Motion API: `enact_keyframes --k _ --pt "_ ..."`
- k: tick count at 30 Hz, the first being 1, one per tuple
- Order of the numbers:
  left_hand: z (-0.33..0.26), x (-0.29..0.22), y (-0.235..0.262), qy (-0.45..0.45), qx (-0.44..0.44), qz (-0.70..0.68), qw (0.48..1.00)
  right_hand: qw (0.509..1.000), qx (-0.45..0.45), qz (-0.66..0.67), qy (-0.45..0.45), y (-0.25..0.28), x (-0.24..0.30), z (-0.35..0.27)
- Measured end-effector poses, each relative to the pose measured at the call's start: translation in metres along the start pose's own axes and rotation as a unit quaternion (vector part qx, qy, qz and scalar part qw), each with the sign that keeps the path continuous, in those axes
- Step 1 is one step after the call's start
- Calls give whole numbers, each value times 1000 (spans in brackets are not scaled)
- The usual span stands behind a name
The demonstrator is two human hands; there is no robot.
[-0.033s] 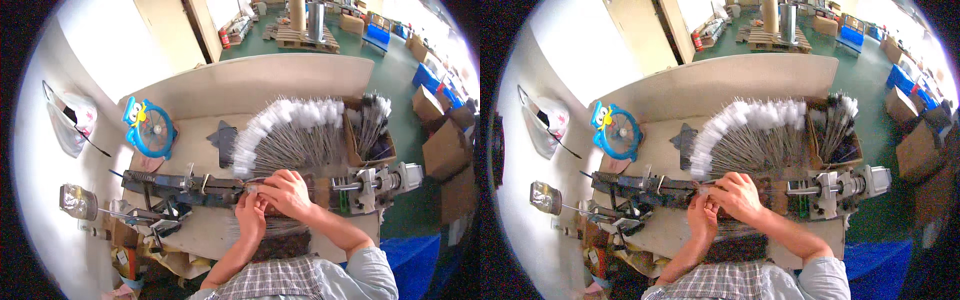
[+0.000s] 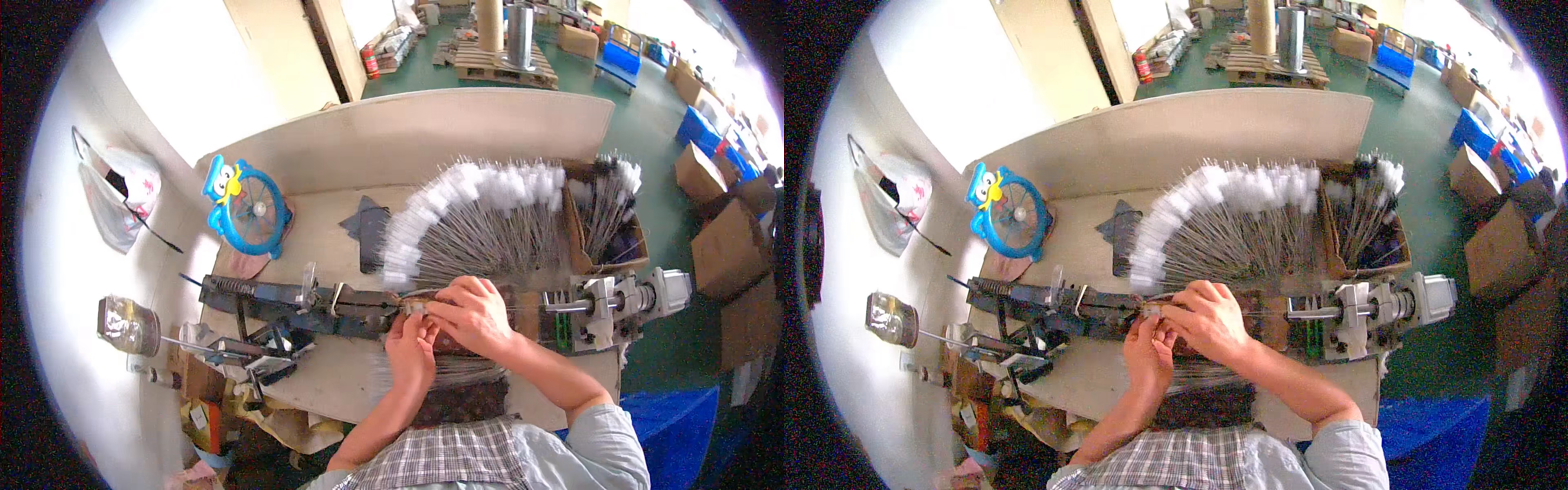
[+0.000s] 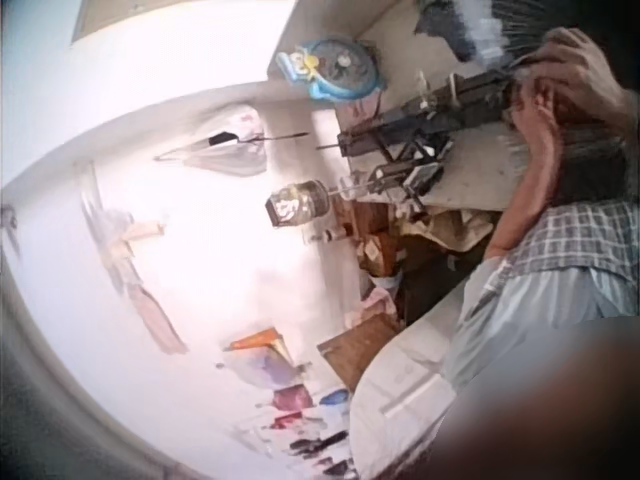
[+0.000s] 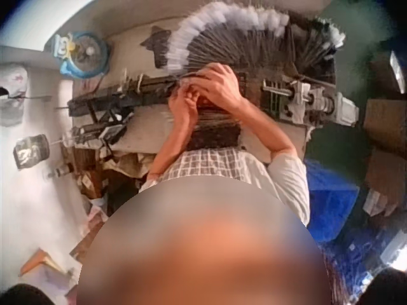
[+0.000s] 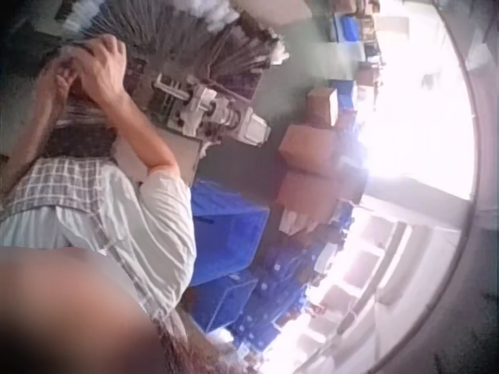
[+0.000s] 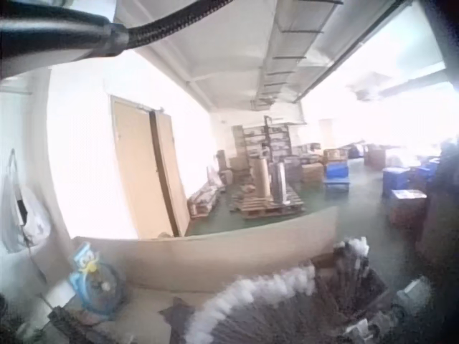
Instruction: Processing and assembling industrial brush rods using a production fixture on a workshop table.
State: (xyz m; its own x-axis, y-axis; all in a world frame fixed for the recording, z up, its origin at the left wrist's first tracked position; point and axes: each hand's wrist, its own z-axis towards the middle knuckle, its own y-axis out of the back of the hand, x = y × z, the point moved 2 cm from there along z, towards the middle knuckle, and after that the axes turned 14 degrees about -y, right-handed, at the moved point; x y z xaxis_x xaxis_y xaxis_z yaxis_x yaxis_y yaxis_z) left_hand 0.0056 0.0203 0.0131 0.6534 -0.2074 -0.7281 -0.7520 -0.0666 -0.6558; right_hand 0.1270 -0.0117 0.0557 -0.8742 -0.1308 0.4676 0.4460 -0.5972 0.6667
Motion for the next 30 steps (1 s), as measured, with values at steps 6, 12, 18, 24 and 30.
enact_keyframes --k 6,12,18,24,30 --pt "9 9 15 -5 38 -38 999 1000 12 13 -14 -3 11 6" --pt "6 6 11 40 17 -109 993 998 56 21 -19 -7 12 11" --pt "0 -2 3 44 -6 -103 994 998 18 19 -53 -20 25 11" --pt "-1 2 11 69 4 -129 989 998 -7 -22 -56 -16 22 7" --pt "1 1 8 14 -23 -113 993 999 19 -18 -38 -5 21 5"
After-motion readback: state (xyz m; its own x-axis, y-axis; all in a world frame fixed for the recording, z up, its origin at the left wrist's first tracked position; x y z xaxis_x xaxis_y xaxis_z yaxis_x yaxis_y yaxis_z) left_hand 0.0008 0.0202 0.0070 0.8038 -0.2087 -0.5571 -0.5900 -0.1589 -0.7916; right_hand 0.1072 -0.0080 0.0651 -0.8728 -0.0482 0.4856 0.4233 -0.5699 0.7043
